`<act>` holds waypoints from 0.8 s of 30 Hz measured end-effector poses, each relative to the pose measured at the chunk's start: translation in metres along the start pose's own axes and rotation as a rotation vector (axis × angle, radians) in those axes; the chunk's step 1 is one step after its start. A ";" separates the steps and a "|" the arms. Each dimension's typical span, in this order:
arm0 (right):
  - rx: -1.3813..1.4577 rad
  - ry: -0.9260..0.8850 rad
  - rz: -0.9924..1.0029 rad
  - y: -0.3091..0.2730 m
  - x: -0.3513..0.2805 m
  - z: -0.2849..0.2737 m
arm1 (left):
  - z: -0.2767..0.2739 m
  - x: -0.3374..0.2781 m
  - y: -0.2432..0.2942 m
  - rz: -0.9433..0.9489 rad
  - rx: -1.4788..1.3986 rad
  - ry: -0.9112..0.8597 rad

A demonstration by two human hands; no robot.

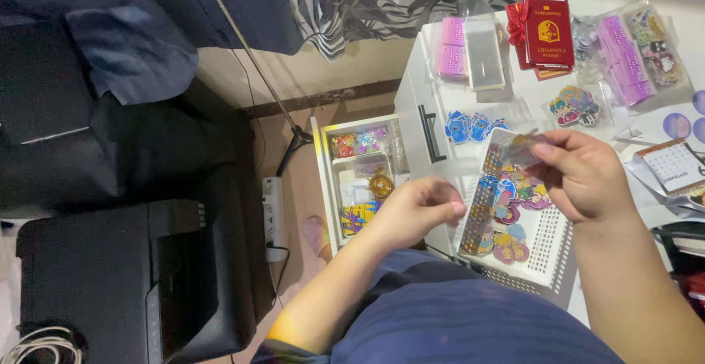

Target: The person organizes small character stickers by placing them into clear plastic bags. They pick stickers from a white basket, insert them into bags, and set the filled bags on the table. The person also opens a drawer to retrieve additional bags and places some stickers inside the drawer.

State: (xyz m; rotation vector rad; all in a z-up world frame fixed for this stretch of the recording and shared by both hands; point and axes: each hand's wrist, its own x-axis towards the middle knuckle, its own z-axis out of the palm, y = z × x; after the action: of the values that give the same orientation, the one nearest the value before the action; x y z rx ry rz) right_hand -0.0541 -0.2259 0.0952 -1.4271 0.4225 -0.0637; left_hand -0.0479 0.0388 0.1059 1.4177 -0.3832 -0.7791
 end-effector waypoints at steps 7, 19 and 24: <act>-0.248 -0.177 0.079 -0.036 -0.001 0.047 | 0.005 0.010 -0.011 -0.093 0.031 -0.104; -0.273 -0.377 0.139 -0.034 -0.005 0.042 | -0.003 0.006 0.001 -0.167 0.125 0.003; -0.337 -0.458 0.170 -0.042 -0.013 0.040 | -0.007 0.010 -0.018 -0.137 -0.029 0.002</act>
State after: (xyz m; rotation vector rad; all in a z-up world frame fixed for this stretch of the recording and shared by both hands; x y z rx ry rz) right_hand -0.0451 -0.1907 0.1419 -1.6727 0.1761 0.4838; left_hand -0.0403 0.0378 0.0853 1.4282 -0.2739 -0.8904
